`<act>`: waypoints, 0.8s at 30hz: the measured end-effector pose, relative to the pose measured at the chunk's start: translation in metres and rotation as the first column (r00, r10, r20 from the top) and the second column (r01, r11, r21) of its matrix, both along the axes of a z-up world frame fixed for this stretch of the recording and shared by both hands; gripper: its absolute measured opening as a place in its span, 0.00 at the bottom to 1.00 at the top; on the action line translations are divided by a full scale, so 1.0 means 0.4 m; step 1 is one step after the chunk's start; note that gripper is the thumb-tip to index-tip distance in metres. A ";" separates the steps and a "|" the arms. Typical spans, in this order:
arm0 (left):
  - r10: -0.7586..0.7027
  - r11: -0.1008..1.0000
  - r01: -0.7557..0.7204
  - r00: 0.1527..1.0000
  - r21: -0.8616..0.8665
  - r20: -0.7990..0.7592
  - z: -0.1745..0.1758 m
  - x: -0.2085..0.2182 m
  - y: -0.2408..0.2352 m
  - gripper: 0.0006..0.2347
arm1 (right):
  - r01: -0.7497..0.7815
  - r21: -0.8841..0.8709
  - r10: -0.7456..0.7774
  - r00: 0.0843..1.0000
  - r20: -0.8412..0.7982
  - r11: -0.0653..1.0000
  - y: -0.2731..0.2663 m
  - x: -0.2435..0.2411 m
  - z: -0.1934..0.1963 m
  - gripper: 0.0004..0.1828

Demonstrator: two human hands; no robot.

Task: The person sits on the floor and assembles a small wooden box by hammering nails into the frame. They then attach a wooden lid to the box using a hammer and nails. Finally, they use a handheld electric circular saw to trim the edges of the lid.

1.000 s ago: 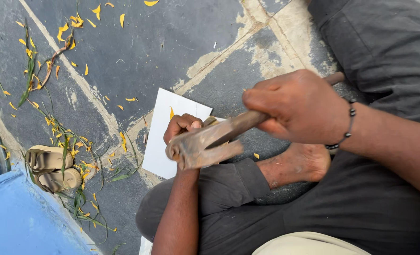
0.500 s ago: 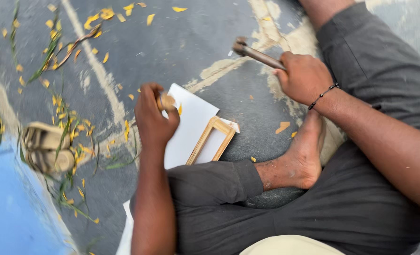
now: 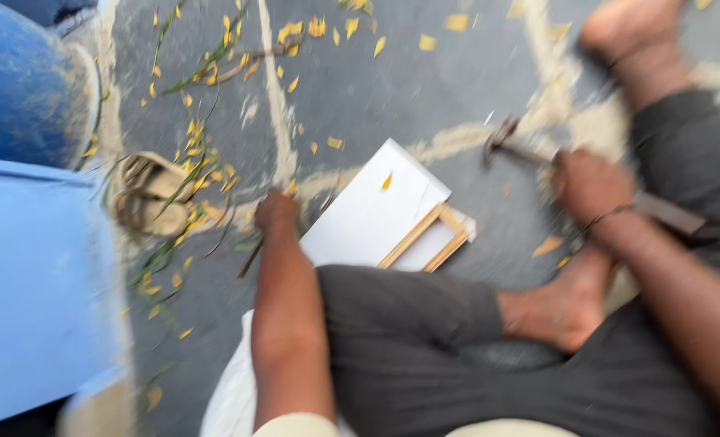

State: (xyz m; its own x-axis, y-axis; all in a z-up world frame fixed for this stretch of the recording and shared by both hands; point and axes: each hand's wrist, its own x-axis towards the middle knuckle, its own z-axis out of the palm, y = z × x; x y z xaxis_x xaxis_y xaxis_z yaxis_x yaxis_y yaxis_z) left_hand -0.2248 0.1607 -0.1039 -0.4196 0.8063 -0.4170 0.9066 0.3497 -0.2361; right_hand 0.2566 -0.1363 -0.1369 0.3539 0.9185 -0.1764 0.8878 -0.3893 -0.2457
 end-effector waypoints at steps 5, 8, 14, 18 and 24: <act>0.050 0.998 -0.049 0.998 -0.032 0.033 -0.044 -0.016 -0.005 0.26 | 0.094 0.102 -0.088 0.994 -0.059 0.990 -0.015 0.007 -0.003 0.13; 0.044 0.998 -0.044 0.999 -0.052 0.003 -0.026 0.009 -0.007 0.27 | 0.169 0.122 -0.165 0.985 -0.042 0.978 -0.006 0.032 -0.001 0.15; -0.334 0.898 0.325 0.942 0.296 -0.019 -0.083 0.076 0.026 0.32 | 0.246 0.103 -0.246 0.969 -0.013 0.964 0.007 0.095 -0.015 0.13; -0.284 0.949 0.311 0.790 0.045 0.543 -0.124 0.195 -0.027 0.28 | 0.240 0.130 -0.238 0.971 -0.025 0.962 -0.026 0.113 -0.027 0.14; -0.458 0.866 0.498 0.822 -0.037 0.339 -0.104 0.281 -0.076 0.31 | 0.194 0.113 -0.204 0.975 0.084 0.974 -0.031 0.124 -0.055 0.15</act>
State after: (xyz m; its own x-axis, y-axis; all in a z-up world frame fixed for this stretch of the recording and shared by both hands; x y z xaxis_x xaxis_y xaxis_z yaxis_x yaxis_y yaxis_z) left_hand -0.1123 0.1302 -0.1455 0.1721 0.8077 -0.5640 0.9846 -0.1594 0.0721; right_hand 0.3063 -0.1486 -0.1589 0.5421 0.8393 -0.0408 0.8161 -0.5375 -0.2126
